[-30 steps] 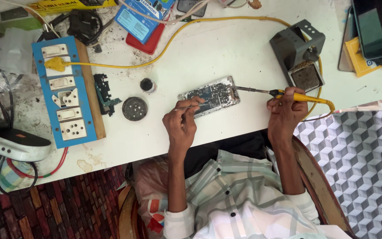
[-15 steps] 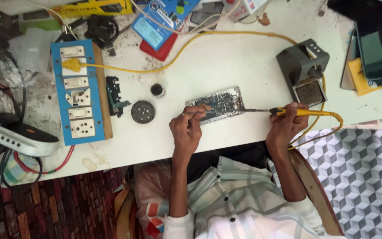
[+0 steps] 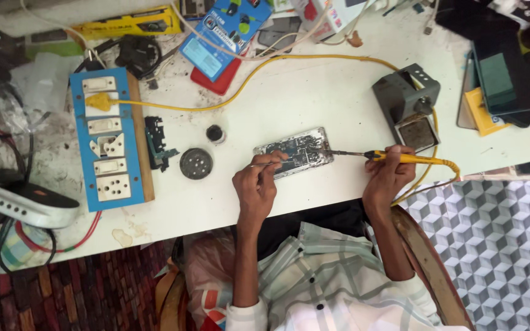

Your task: The person uses a soldering iron and a small metal tool to work on a circuit board placed on a white table. They repeatedly apply the soldering iron to different points on the board while using the other tool to assist or stabilize components.

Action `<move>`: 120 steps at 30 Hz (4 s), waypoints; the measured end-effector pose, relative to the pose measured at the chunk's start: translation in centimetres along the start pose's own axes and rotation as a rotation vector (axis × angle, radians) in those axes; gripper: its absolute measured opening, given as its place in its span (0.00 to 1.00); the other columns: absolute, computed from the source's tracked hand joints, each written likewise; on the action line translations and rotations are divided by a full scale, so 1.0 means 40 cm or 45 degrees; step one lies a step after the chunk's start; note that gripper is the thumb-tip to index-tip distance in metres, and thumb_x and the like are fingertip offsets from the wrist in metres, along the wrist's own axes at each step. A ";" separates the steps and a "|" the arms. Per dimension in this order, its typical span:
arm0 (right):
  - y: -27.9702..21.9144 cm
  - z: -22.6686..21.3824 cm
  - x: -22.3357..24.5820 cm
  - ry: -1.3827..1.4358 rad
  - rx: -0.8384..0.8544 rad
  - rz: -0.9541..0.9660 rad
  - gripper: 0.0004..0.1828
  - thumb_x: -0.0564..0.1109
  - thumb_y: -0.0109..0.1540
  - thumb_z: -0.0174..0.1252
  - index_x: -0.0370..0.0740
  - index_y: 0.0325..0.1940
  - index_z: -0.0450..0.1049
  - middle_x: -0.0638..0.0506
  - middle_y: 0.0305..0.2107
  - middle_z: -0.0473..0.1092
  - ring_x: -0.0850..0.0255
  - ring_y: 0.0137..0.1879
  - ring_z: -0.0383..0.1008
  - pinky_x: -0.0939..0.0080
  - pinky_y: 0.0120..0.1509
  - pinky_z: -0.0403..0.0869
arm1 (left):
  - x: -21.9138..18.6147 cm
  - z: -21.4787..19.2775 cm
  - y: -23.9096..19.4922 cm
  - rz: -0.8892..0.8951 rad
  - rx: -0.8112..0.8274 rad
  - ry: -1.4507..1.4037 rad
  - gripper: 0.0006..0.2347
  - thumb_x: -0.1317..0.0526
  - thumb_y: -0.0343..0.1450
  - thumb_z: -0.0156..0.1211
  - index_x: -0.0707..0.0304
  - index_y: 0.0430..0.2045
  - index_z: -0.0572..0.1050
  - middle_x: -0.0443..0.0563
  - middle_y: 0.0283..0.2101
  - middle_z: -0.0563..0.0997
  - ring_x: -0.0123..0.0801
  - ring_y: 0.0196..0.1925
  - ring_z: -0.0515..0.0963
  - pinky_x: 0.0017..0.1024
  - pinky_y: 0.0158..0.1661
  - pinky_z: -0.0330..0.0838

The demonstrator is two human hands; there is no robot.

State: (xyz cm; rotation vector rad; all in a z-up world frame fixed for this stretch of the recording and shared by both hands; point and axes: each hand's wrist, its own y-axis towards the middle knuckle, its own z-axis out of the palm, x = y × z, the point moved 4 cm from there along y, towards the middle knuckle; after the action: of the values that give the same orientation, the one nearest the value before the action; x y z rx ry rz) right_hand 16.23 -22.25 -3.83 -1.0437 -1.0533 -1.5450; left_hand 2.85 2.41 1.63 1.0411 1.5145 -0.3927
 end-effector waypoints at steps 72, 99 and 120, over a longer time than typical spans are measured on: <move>-0.006 0.052 0.058 -0.147 -0.049 -0.023 0.13 0.49 0.73 0.53 0.37 0.43 0.64 0.53 0.22 0.67 0.69 0.25 0.68 0.71 0.31 0.66 | -0.064 -0.007 0.024 0.194 0.038 0.038 0.03 0.77 0.70 0.57 0.73 0.29 0.78 0.50 0.39 0.88 0.28 0.26 0.86 0.23 0.23 0.71; -0.002 0.059 0.066 -0.112 -0.029 -0.013 0.14 0.49 0.74 0.52 0.36 0.44 0.63 0.53 0.23 0.65 0.69 0.25 0.67 0.69 0.32 0.68 | -0.073 0.000 0.032 0.243 0.068 0.060 0.03 0.76 0.71 0.57 0.71 0.33 0.74 0.52 0.41 0.86 0.35 0.36 0.88 0.26 0.33 0.81; -0.003 0.026 0.025 0.035 -0.093 -0.042 0.10 0.43 0.75 0.52 0.37 0.43 0.62 0.53 0.23 0.64 0.68 0.24 0.65 0.68 0.30 0.67 | 0.000 0.011 0.066 0.000 0.125 -0.012 0.04 0.73 0.72 0.57 0.70 0.38 0.73 0.56 0.40 0.88 0.31 0.38 0.89 0.22 0.27 0.72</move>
State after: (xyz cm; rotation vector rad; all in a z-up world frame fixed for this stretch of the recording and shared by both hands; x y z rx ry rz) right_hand 16.09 -21.47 -2.63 -1.0561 -1.0063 -1.6303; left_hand 5.18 3.53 2.35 1.1145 1.4993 -0.4754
